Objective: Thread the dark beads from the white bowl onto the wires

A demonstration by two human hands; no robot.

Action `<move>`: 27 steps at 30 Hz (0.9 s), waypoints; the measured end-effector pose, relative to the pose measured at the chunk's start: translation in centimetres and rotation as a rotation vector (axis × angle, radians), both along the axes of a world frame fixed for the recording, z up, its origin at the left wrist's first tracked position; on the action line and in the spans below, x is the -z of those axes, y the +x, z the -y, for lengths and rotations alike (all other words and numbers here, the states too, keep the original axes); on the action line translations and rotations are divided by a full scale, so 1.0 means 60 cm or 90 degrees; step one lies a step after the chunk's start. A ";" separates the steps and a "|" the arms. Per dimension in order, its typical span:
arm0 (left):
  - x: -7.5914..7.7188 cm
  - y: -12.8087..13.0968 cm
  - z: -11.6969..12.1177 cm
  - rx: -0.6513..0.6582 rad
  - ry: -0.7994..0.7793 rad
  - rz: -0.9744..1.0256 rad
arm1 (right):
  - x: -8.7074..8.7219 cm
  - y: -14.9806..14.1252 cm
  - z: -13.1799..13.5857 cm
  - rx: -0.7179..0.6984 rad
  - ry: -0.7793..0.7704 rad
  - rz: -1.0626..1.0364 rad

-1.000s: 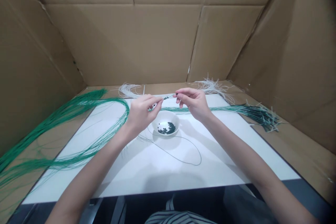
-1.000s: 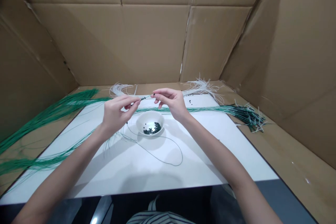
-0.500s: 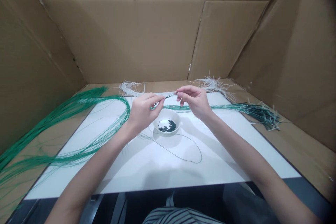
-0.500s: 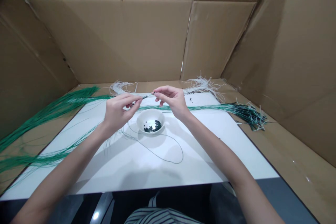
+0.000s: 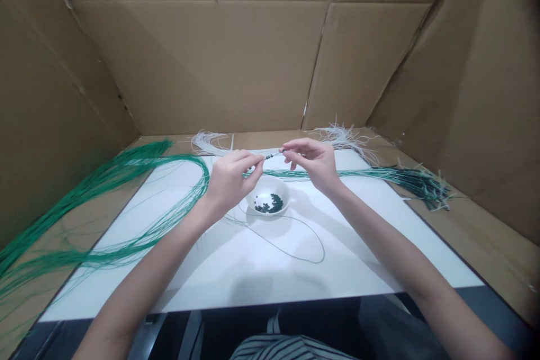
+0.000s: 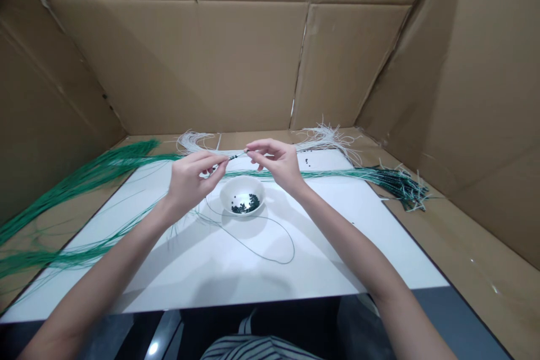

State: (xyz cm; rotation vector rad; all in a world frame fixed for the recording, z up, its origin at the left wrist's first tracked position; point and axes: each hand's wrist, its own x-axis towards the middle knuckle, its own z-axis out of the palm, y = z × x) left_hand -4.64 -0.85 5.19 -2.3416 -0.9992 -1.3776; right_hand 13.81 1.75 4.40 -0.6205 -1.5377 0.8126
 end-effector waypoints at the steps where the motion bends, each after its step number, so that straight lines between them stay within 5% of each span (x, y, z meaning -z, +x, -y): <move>1: 0.000 0.000 -0.001 -0.004 0.002 -0.004 | 0.000 0.000 0.001 0.014 0.010 0.012; 12: -0.001 0.000 0.001 -0.006 0.002 -0.012 | 0.000 0.003 0.007 0.175 0.146 0.177; 27: -0.002 0.001 0.003 0.007 0.000 -0.006 | 0.003 -0.003 0.011 0.097 0.055 0.108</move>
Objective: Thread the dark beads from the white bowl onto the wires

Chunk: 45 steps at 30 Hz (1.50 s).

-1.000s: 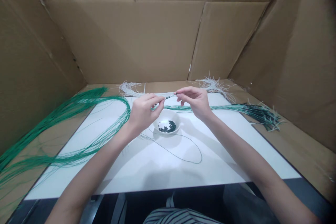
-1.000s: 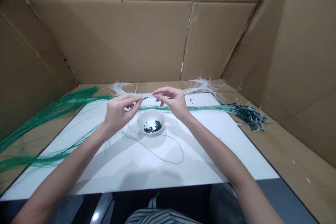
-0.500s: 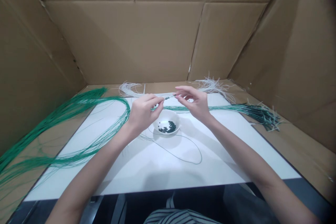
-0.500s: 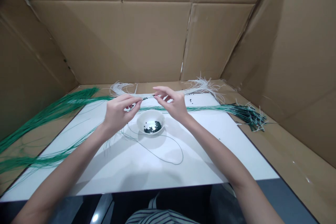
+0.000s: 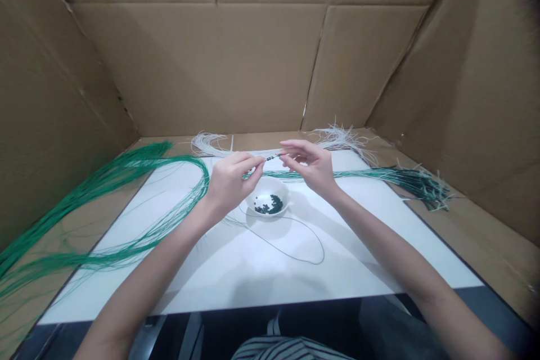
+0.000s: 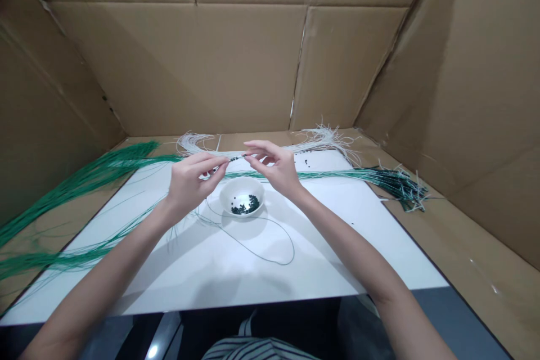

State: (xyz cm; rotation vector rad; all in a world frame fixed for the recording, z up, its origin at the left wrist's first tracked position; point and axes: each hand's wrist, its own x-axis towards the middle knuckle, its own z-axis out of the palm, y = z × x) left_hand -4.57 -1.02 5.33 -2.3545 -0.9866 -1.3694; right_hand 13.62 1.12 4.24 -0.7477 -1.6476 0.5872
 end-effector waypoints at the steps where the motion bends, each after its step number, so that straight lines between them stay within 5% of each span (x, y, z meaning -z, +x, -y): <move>1: 0.000 0.000 0.000 0.002 0.000 -0.001 | 0.000 0.000 0.000 0.000 0.002 0.002; 45: 0.010 0.001 -0.007 0.002 -0.016 -0.053 | -0.003 0.004 0.000 -0.044 0.045 0.119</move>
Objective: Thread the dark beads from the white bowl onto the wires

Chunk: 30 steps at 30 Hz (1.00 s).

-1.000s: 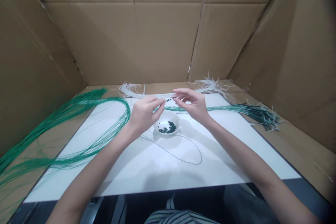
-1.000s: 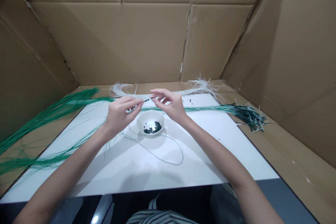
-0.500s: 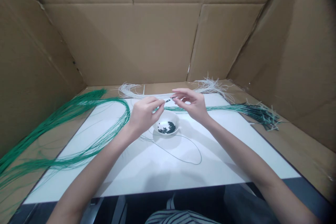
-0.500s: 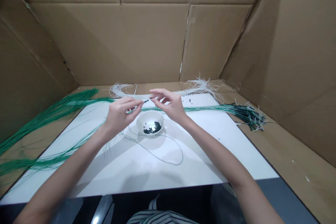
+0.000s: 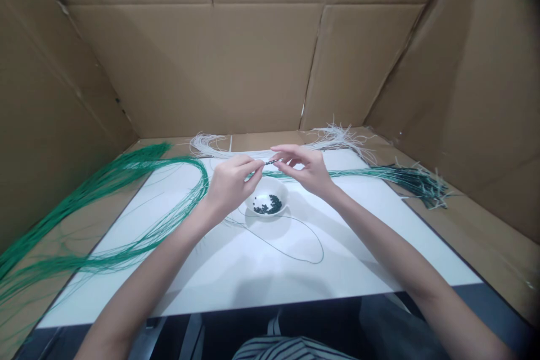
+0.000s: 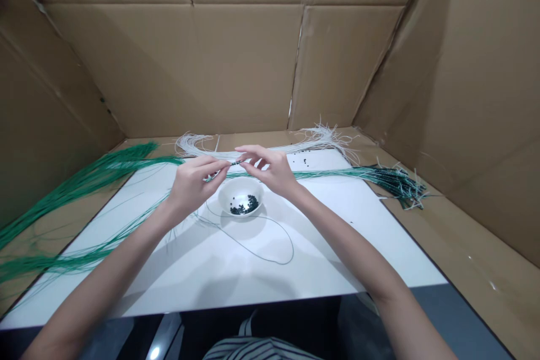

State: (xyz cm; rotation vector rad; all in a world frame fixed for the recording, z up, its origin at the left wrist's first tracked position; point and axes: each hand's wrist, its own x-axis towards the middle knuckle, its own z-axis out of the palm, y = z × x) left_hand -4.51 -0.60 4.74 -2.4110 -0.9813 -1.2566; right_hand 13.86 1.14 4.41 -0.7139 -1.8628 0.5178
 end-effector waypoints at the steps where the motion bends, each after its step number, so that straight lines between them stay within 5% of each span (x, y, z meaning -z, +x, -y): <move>1: 0.000 0.000 0.000 -0.001 -0.001 0.001 | 0.000 0.000 0.000 -0.002 -0.008 -0.003; 8: 0.002 -0.003 -0.004 -0.011 -0.018 0.005 | 0.002 0.004 -0.009 -0.003 -0.095 -0.009; 16: 0.001 -0.002 -0.004 -0.040 -0.112 -0.022 | 0.001 0.003 -0.009 0.067 0.025 0.091; 26: -0.001 -0.007 -0.019 -0.007 -0.377 0.039 | 0.010 0.005 -0.015 0.131 0.069 0.193; 30: -0.004 -0.012 -0.026 0.078 -0.585 0.133 | 0.010 0.006 -0.018 0.126 0.041 0.189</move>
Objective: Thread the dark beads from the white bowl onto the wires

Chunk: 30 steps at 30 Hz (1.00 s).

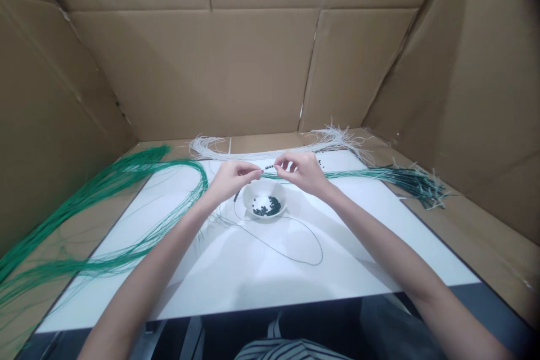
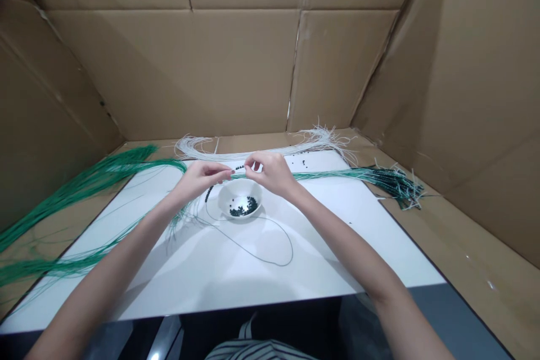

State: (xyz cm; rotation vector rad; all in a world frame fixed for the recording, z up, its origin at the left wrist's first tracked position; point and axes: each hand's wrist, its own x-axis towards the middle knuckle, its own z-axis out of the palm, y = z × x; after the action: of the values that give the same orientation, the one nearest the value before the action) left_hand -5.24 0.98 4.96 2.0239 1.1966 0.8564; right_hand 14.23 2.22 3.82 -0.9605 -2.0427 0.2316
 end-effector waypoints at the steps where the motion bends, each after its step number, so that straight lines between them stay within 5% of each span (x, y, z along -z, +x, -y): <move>1: 0.001 -0.002 -0.004 0.022 -0.066 0.036 | 0.001 0.001 -0.002 -0.003 -0.013 -0.002; 5: 0.014 -0.008 -0.021 0.075 -0.296 0.179 | 0.006 0.004 -0.010 -0.011 -0.068 0.006; 8: 0.021 -0.011 -0.029 0.081 -0.370 0.230 | 0.008 0.005 -0.014 -0.010 -0.088 0.017; 30: 0.016 -0.004 -0.021 -0.007 -0.327 0.128 | -0.005 0.008 -0.011 -0.045 -0.165 0.037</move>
State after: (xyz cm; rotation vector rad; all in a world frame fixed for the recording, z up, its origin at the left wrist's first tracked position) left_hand -5.45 2.26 4.03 1.4845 1.1694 0.6554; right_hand 14.72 2.89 4.12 -1.0626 -2.1371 0.5213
